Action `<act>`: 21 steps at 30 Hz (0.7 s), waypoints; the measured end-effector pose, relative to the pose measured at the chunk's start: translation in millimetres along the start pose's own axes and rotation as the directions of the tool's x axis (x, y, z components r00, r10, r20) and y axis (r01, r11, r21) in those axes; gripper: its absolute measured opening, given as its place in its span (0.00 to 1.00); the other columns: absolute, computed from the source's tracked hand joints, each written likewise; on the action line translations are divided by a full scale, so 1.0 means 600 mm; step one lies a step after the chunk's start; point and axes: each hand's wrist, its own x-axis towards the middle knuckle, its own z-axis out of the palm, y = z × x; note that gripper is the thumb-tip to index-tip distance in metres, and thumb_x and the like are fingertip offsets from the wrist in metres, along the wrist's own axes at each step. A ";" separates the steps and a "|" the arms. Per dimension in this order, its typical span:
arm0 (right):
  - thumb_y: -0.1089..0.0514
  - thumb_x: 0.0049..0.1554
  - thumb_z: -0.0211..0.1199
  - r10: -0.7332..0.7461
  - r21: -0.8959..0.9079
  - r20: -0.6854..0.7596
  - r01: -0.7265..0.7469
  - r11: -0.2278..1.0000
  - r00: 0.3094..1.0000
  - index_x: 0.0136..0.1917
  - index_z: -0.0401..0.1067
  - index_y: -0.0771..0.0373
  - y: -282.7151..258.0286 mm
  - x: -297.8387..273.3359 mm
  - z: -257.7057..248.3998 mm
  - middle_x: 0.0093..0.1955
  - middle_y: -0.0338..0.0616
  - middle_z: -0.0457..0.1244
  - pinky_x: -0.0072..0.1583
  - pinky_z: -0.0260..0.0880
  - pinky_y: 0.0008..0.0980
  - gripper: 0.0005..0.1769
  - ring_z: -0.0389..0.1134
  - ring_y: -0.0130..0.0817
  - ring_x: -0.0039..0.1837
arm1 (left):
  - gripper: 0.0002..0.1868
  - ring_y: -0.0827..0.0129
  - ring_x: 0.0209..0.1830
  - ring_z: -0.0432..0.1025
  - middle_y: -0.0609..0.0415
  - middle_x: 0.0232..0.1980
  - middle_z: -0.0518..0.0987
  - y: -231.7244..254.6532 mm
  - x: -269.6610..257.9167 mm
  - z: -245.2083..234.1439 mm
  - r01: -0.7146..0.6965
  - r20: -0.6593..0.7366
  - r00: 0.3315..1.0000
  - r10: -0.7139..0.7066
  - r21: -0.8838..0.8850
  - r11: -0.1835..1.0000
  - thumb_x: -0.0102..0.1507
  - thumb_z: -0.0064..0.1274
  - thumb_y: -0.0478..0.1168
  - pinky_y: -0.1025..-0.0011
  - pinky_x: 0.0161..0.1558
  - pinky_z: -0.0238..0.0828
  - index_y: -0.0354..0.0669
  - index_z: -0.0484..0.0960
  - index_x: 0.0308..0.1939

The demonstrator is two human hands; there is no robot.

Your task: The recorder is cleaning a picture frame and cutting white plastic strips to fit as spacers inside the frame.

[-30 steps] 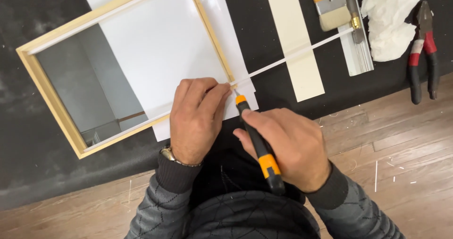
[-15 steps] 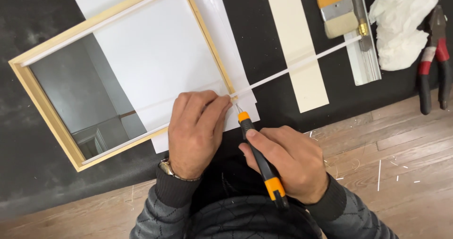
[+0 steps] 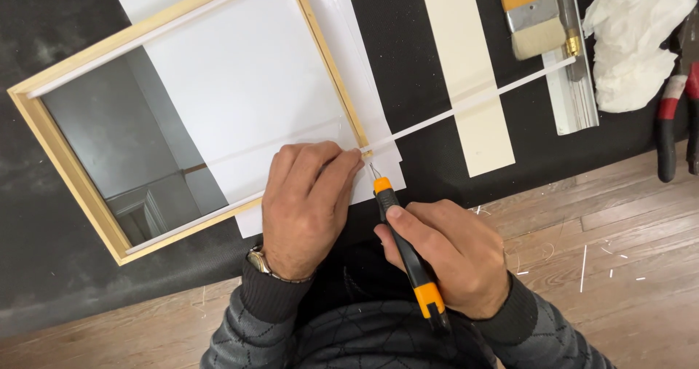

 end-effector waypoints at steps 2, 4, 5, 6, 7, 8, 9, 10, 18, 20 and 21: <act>0.63 0.52 0.77 -0.006 -0.003 -0.003 0.006 1.000 1.000 0.55 0.73 0.69 0.002 -0.001 0.001 0.43 0.49 0.68 0.41 0.73 0.29 0.21 0.72 0.37 0.41 | 0.13 0.61 0.46 0.71 0.53 0.47 0.77 0.002 0.000 -0.001 0.002 -0.001 1.000 -0.002 -0.001 1.000 0.60 0.66 0.29 0.65 0.47 0.71 0.36 0.83 0.48; 0.62 0.52 0.78 -0.017 -0.006 -0.007 0.017 1.000 1.000 0.55 0.73 0.70 0.003 -0.001 0.002 0.43 0.49 0.68 0.40 0.73 0.29 0.21 0.72 0.37 0.41 | 0.14 0.60 0.46 0.71 0.53 0.47 0.77 0.002 0.002 -0.002 0.002 -0.006 1.000 -0.002 -0.001 1.000 0.60 0.66 0.29 0.65 0.47 0.71 0.36 0.83 0.48; 0.63 0.52 0.77 -0.013 -0.005 -0.017 0.013 1.000 1.000 0.55 0.73 0.69 0.003 0.000 0.002 0.43 0.49 0.68 0.41 0.74 0.29 0.21 0.72 0.37 0.41 | 0.14 0.60 0.46 0.71 0.53 0.47 0.77 0.001 0.002 -0.002 -0.002 -0.007 1.000 0.002 0.002 1.000 0.60 0.66 0.29 0.65 0.47 0.71 0.36 0.83 0.48; 0.63 0.53 0.77 -0.007 -0.005 -0.025 0.007 1.000 1.000 0.55 0.73 0.69 0.002 -0.001 0.001 0.43 0.50 0.68 0.41 0.74 0.29 0.20 0.72 0.38 0.41 | 0.14 0.60 0.46 0.71 0.53 0.47 0.77 0.002 0.002 -0.002 -0.003 -0.004 1.000 0.003 0.003 1.000 0.59 0.66 0.29 0.65 0.47 0.71 0.36 0.83 0.48; 0.63 0.53 0.77 -0.006 -0.003 -0.023 0.006 1.000 1.000 0.55 0.73 0.69 0.001 -0.002 0.000 0.43 0.50 0.68 0.41 0.74 0.29 0.20 0.72 0.38 0.41 | 0.14 0.60 0.46 0.71 0.53 0.47 0.77 0.002 0.000 -0.003 -0.001 -0.003 1.000 0.001 0.003 1.000 0.59 0.66 0.29 0.65 0.47 0.71 0.36 0.83 0.48; 0.63 0.52 0.77 -0.002 -0.009 -0.019 0.001 1.000 1.000 0.55 0.73 0.69 0.002 -0.001 0.000 0.43 0.50 0.68 0.41 0.74 0.29 0.20 0.72 0.38 0.41 | 0.14 0.60 0.46 0.71 0.53 0.47 0.77 0.002 0.000 -0.002 -0.006 -0.001 1.000 0.006 0.002 1.000 0.59 0.66 0.29 0.65 0.47 0.71 0.36 0.84 0.48; 0.63 0.52 0.77 0.003 -0.015 -0.015 -0.003 1.000 1.000 0.55 0.73 0.69 0.002 -0.001 -0.001 0.43 0.49 0.68 0.41 0.74 0.29 0.20 0.72 0.37 0.41 | 0.14 0.60 0.46 0.71 0.53 0.47 0.77 0.001 0.000 -0.002 -0.010 0.000 1.000 0.010 0.000 1.000 0.59 0.66 0.29 0.65 0.47 0.70 0.37 0.84 0.48; 0.63 0.52 0.77 0.002 -0.014 -0.015 -0.002 1.000 1.000 0.55 0.73 0.69 0.003 -0.002 -0.001 0.43 0.49 0.68 0.41 0.74 0.29 0.20 0.72 0.37 0.41 | 0.14 0.60 0.46 0.71 0.53 0.47 0.77 0.001 0.000 -0.002 -0.010 -0.001 1.000 0.010 0.000 1.000 0.59 0.66 0.29 0.65 0.47 0.70 0.37 0.84 0.48; 0.63 0.52 0.77 -0.033 -0.017 0.015 0.033 0.999 0.999 0.56 0.72 0.69 0.005 -0.003 0.000 0.43 0.49 0.68 0.40 0.73 0.30 0.21 0.72 0.38 0.41 | 0.13 0.61 0.47 0.72 0.52 0.47 0.77 -0.001 -0.003 0.000 -0.033 -0.002 0.999 0.033 0.000 0.999 0.60 0.65 0.29 0.65 0.47 0.71 0.36 0.83 0.48; 0.63 0.53 0.77 -0.037 -0.019 0.012 0.037 0.999 0.999 0.56 0.72 0.69 0.005 -0.004 0.001 0.43 0.49 0.68 0.41 0.73 0.30 0.21 0.72 0.38 0.41 | 0.13 0.60 0.47 0.72 0.52 0.47 0.77 -0.001 -0.001 -0.002 -0.035 -0.006 0.999 0.035 -0.003 0.999 0.60 0.65 0.29 0.65 0.47 0.71 0.36 0.83 0.48; 0.63 0.53 0.77 -0.037 -0.022 0.009 0.037 0.999 0.999 0.57 0.71 0.68 0.006 -0.005 0.001 0.43 0.49 0.68 0.42 0.74 0.30 0.21 0.73 0.38 0.42 | 0.13 0.60 0.46 0.71 0.52 0.47 0.77 -0.001 0.000 -0.002 -0.038 -0.006 0.999 0.038 -0.007 0.999 0.60 0.65 0.29 0.65 0.47 0.71 0.35 0.83 0.48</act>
